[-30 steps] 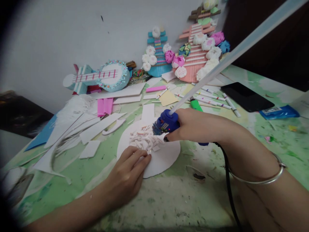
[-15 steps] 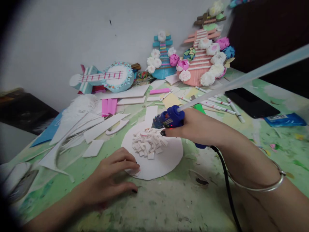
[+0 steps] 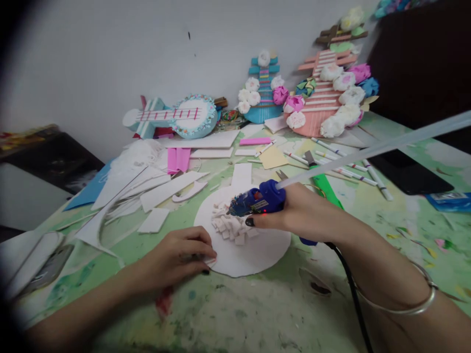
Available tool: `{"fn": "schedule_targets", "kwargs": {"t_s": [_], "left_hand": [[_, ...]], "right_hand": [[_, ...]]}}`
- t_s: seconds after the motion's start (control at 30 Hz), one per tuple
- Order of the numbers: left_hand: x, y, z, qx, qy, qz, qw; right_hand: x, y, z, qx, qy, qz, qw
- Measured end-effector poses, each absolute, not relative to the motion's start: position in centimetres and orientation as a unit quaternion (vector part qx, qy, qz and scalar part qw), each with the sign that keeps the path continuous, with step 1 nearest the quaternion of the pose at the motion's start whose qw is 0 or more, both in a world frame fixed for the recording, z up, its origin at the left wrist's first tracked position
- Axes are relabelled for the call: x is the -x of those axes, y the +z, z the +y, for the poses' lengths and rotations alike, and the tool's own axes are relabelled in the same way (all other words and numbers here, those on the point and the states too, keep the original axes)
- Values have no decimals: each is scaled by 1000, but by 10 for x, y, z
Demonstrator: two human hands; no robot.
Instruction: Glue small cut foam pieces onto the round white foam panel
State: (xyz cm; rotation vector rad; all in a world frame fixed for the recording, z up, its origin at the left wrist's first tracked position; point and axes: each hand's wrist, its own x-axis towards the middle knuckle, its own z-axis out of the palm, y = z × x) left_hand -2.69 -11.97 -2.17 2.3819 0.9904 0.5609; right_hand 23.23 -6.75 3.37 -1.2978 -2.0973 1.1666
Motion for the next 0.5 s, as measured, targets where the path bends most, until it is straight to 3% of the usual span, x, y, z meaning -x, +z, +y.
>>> {"fn": "schedule_targets", "kwargs": {"t_s": [0.23,0.5], "left_hand": [[26,-18,-100,-832,264,399,279],[18,-7,-73,-817,348,402,221]], "right_hand": [[-234,26,-63,448,448,-759,150],[-230,28,-60,477,441,-730,214]]}}
